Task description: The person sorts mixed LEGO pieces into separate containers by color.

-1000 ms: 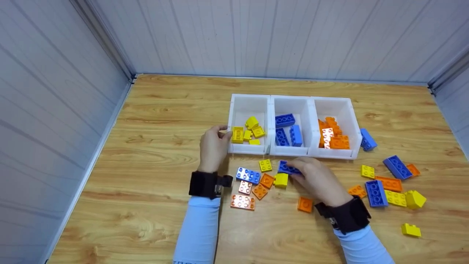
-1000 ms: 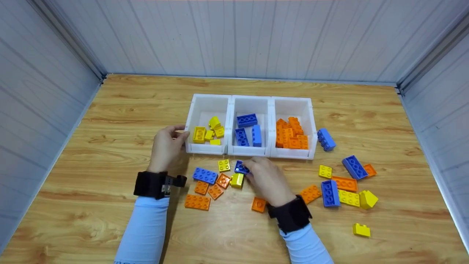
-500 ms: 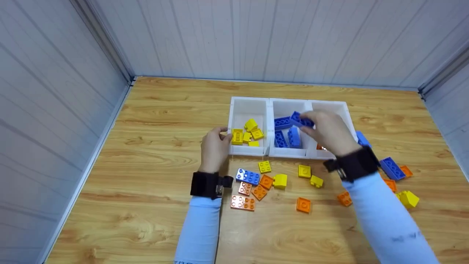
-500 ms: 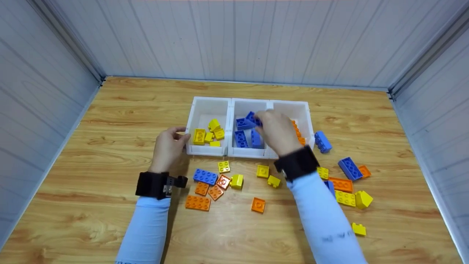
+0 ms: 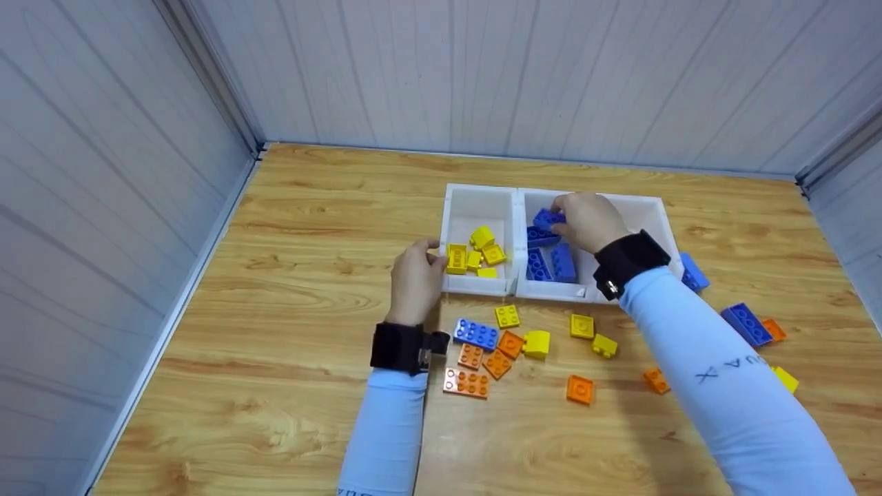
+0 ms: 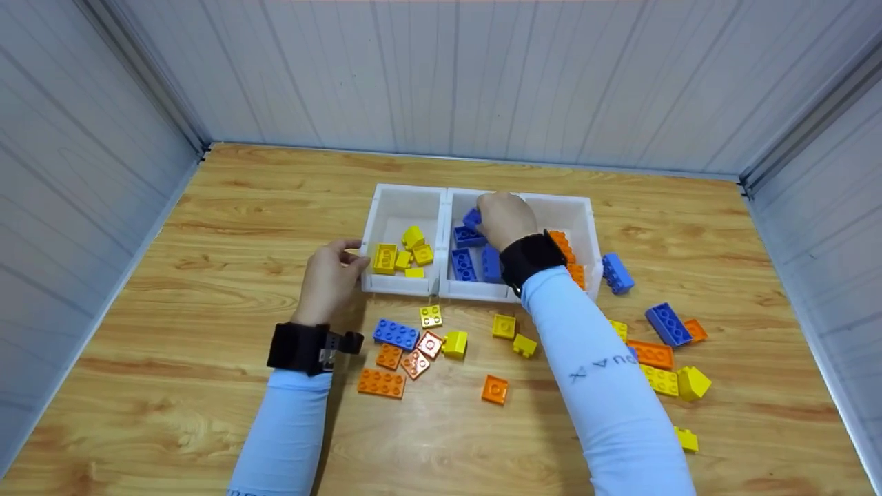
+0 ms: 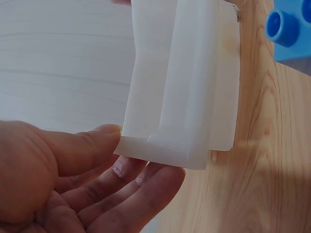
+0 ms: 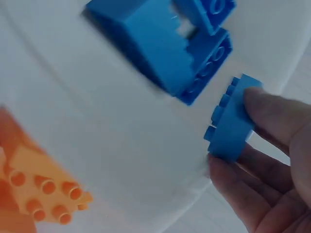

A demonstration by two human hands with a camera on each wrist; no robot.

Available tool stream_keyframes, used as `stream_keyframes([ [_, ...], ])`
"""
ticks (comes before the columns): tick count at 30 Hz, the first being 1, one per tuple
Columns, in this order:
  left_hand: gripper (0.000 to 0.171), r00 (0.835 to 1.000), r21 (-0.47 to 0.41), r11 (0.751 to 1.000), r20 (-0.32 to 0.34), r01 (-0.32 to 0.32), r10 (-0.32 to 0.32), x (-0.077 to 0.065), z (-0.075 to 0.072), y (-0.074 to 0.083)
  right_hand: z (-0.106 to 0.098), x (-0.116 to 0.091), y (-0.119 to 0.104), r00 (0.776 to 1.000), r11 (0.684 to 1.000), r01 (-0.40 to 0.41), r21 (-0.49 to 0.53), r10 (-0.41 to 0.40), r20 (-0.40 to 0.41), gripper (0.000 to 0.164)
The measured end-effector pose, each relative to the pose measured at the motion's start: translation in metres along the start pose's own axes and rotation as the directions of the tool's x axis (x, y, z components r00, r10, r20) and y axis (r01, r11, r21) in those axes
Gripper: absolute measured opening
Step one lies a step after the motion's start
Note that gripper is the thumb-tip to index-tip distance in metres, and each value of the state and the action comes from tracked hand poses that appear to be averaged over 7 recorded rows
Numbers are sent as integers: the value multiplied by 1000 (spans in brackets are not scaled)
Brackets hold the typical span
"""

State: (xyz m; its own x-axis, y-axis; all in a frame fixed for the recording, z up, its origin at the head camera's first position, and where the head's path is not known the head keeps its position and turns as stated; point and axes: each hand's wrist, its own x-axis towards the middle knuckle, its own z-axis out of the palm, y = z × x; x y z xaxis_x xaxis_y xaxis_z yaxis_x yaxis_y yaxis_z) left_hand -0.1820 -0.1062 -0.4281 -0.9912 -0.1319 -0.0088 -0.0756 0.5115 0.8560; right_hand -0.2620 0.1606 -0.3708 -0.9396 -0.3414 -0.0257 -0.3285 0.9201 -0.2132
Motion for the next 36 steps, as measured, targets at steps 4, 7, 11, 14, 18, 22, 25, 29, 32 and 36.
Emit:
stream_keyframes([
  [4,30,1000,0,1000,0,-4,4,1,1,1,-13,-6,4,1000,1000,-3,-10,3,8,29],
  [7,30,1000,-1,1000,-3,-12,12,2,1,1,-29,-17,3,1000,1000,11,-15,-11,-6,27],
  [11,29,999,3,999,-10,-35,35,3,0,0,-47,-38,-2,995,996,78,-34,-80,-64,23],
  [14,29,999,5,999,-13,-40,40,4,-1,-2,-54,-57,-8,985,991,132,-31,-135,-104,20],
  [18,29,1000,1,1000,-8,-26,26,6,-3,-3,-46,-86,-12,979,985,172,4,-171,-115,21],
  [22,30,1000,-6,1000,-11,-17,17,8,-4,-4,-19,-115,-11,985,983,171,67,-168,-49,25],
  [25,30,1000,-13,1000,-11,-9,9,8,-5,-5,6,-133,-7,990,985,139,99,-142,19,24],
  [29,30,1000,-23,1000,-4,-3,3,8,-6,-5,36,-154,0,995,991,98,95,-100,13,24],
  [32,30,1000,-26,1000,-2,2,-2,7,-8,-6,51,-167,4,996,993,84,87,-82,-24,24],
  [36,30,1000,-24,1000,-3,9,-9,7,-8,-6,62,-177,7,999,994,42,98,-41,-11,24],
])
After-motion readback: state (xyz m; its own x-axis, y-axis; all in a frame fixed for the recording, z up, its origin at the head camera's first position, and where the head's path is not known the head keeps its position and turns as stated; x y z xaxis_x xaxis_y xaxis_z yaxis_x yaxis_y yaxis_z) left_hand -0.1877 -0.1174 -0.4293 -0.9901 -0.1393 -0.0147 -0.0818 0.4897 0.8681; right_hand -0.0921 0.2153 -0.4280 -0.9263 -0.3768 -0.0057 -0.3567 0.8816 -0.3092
